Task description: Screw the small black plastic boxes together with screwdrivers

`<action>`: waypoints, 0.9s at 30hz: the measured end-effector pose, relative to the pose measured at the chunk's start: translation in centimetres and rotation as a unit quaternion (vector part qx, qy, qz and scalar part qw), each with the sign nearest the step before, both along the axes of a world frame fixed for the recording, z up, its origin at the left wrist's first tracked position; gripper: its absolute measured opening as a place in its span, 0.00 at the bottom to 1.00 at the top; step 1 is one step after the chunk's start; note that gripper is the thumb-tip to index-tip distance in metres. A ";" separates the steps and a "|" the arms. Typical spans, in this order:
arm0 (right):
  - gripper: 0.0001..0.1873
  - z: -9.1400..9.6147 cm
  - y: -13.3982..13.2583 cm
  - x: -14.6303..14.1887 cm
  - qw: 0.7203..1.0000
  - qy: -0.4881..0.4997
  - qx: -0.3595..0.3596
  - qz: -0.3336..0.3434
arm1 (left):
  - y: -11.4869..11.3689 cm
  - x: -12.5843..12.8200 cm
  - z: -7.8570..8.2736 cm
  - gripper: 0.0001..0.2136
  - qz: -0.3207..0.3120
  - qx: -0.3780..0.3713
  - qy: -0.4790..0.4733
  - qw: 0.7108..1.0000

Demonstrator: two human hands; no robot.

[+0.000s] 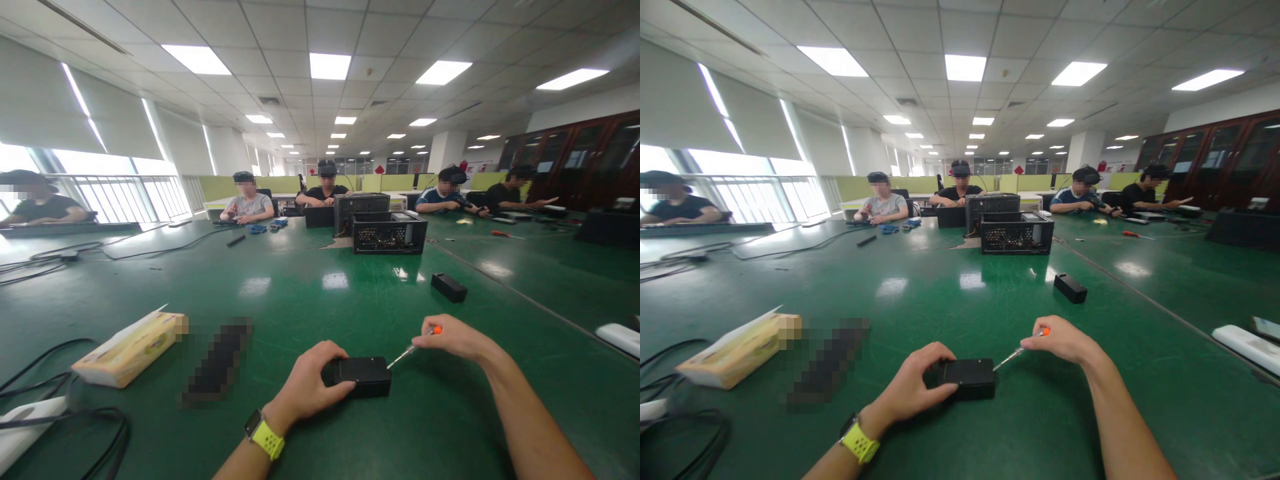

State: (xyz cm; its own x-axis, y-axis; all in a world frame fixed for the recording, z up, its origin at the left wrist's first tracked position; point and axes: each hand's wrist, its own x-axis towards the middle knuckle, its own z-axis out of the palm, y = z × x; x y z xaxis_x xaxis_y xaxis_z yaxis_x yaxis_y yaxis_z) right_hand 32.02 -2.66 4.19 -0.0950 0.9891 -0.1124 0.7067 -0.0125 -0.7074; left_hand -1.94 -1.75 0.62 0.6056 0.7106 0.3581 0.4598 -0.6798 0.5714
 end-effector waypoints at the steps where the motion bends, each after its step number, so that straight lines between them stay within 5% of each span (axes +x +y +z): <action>1: 0.22 0.0 -0.1 0.1 1.000 -0.012 -0.016 0.012 | 0.0 0.0 0.0 0.13 0.000 -0.001 -0.001 1.000; 9: 0.28 -1.8 0.8 0.7 0.992 -0.011 -0.110 0.059 | 0.0 -0.2 0.1 0.13 -0.001 -0.001 -0.005 1.000; 27: 0.26 -0.6 -0.2 0.8 0.997 -0.031 -0.012 0.073 | -0.1 -0.2 0.2 0.14 0.003 -0.006 -0.008 1.000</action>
